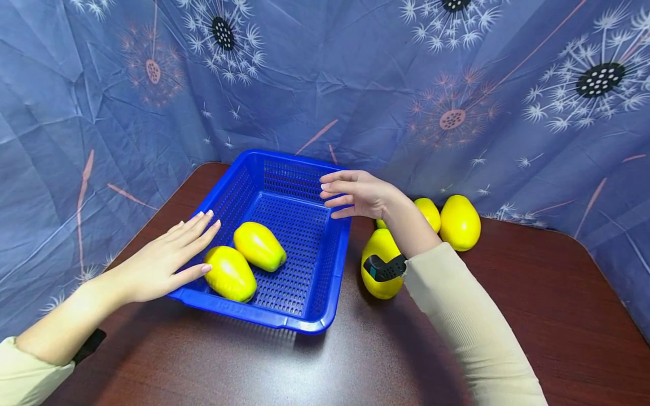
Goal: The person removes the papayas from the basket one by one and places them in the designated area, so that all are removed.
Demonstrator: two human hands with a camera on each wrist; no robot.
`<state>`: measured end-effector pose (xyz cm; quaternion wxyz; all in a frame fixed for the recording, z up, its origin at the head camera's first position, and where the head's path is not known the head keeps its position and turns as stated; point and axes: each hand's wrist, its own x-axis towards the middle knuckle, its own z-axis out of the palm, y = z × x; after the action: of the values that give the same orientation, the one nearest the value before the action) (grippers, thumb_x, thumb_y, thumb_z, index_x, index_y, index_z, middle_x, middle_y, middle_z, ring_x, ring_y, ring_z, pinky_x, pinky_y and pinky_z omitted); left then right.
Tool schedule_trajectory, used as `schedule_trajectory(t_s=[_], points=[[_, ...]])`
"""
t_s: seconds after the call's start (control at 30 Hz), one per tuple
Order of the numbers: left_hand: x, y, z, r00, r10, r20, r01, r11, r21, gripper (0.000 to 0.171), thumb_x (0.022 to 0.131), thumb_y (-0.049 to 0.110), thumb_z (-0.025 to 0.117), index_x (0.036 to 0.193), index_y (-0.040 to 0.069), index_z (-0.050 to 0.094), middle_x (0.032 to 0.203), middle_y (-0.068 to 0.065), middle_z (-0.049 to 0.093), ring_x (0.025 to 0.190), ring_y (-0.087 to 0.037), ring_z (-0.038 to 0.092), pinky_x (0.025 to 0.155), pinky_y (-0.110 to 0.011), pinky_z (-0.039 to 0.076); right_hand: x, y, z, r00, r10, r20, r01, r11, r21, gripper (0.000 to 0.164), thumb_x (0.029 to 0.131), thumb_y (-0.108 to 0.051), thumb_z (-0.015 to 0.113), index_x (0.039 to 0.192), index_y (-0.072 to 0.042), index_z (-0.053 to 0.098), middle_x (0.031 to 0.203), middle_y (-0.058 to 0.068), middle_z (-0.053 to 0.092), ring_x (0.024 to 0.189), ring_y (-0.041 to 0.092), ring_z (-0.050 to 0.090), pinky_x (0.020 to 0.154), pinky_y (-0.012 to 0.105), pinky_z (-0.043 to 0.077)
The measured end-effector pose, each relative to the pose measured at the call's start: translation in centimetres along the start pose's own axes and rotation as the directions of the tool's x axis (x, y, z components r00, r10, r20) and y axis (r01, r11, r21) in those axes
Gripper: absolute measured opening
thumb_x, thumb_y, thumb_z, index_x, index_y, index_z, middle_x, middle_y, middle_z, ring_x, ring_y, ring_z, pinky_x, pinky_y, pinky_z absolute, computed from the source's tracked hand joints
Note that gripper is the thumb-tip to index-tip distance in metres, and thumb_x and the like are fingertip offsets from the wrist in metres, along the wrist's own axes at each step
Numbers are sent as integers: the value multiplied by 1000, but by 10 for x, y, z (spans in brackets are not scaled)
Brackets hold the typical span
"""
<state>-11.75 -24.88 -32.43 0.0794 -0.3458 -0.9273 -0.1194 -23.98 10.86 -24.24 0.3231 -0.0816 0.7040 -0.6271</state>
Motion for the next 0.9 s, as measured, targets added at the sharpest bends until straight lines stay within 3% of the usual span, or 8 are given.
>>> schedule_trajectory(t_s=[0.27,0.9], points=[[0,-1,0,1000,1,-3,-1,1000,-2,69,93,32,56,148,7,23,153,-18,18,141,-27,12,114,-32,2,20,-1,20,1000,11,-21,-11,1000,22,44,92,-10,56,134,-3,44,126,20,50,96,26,58,90,46,47],[0,-2,0,1000,-6,8,6,1000,-4,69,93,32,55,149,9,22,153,-18,18,141,-27,12,114,-34,3,58,8,59,997,67,-33,-68,997,-37,43,87,-14,66,127,-8,53,119,13,57,108,30,57,88,43,49]])
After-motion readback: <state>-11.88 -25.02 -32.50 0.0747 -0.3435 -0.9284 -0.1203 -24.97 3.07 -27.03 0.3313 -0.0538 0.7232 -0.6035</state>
